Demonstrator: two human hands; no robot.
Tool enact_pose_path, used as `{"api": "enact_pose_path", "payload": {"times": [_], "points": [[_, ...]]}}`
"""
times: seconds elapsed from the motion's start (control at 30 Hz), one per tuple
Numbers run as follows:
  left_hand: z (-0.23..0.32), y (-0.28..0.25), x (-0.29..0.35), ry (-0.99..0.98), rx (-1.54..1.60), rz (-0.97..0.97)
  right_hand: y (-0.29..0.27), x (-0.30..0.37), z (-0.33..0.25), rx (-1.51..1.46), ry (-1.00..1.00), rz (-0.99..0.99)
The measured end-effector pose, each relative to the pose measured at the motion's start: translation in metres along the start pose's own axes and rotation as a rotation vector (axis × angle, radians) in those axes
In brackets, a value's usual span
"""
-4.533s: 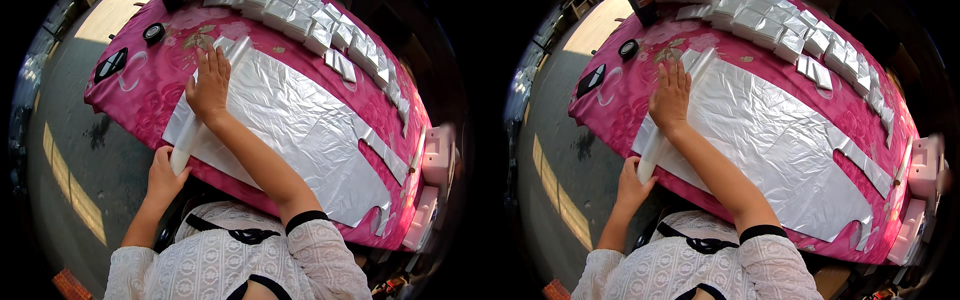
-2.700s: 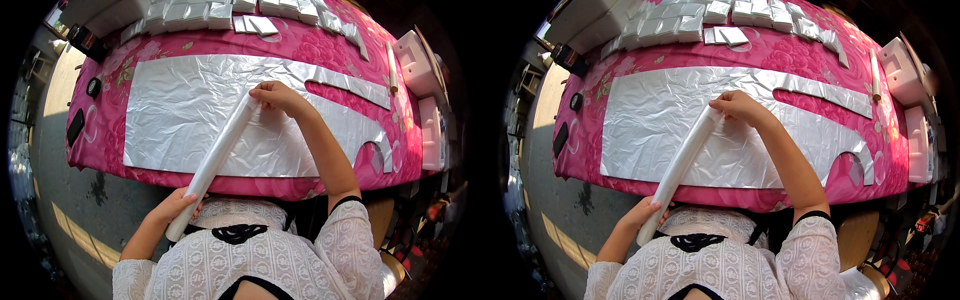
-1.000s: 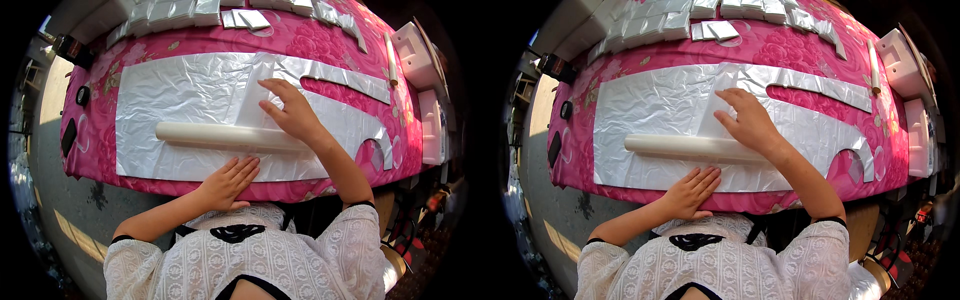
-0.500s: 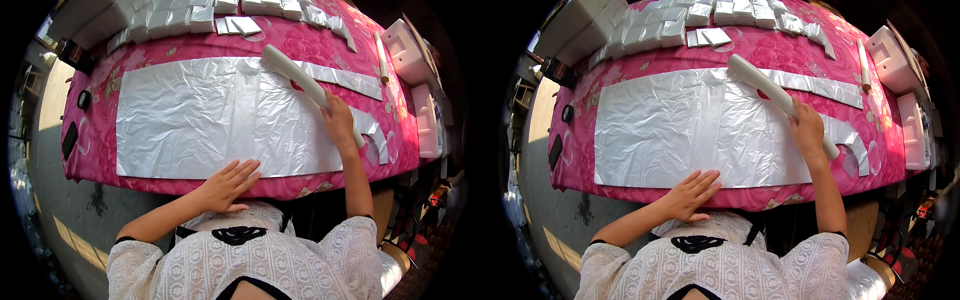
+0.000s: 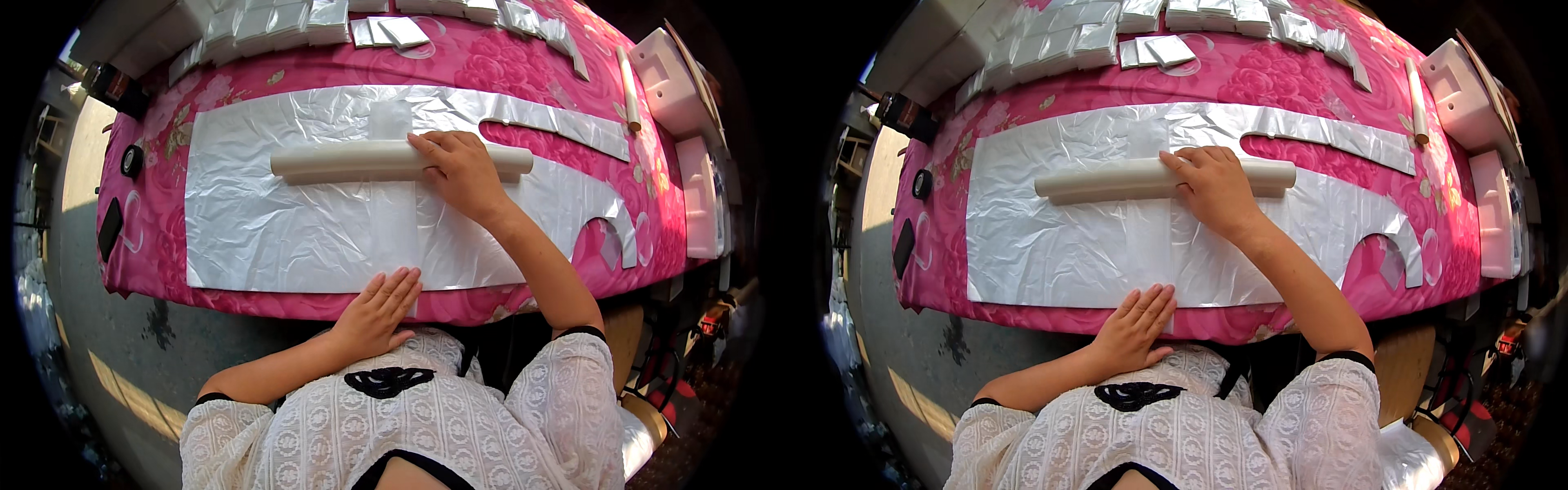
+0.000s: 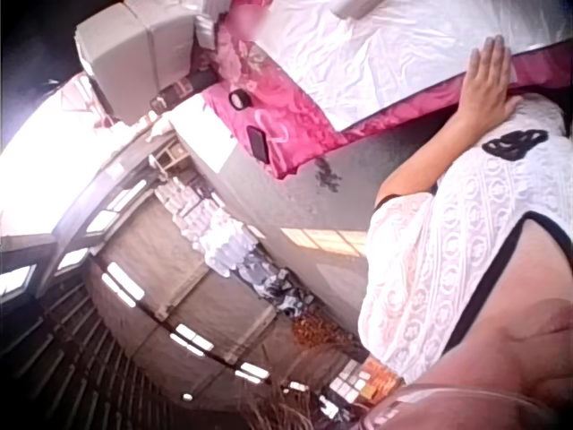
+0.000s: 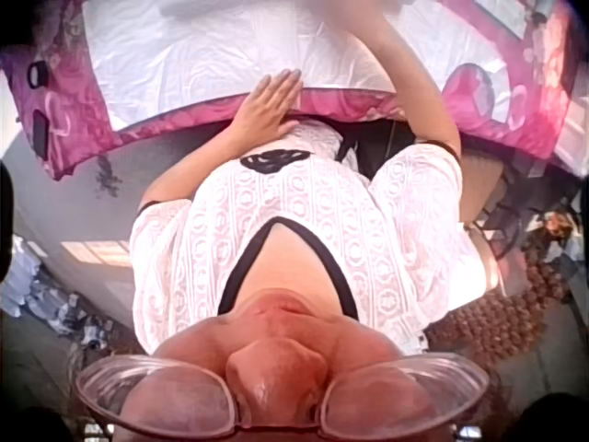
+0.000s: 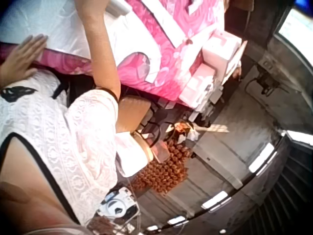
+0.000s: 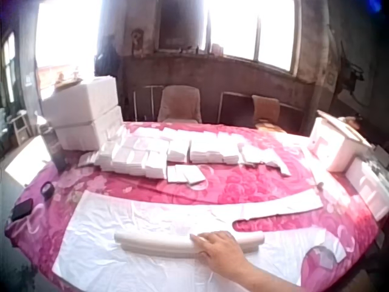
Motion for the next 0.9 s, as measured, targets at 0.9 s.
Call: {"api": "enact_pose_path", "payload": {"times": [0.9], "points": [[-0.036, -0.067, 0.004, 0.148, 0.644, 0.446, 0.003, 0.061, -0.061, -0.363, -0.132, -0.239]]}}
Point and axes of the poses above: each hand's wrist, its own x-axis away from the middle knuckle, its own y-axis out of the palm, z = x × y, the point moved 7 cm from there along -x, towards the middle knuckle, and after that the axes turned 13 degrees about z, right-handed, at the moved point
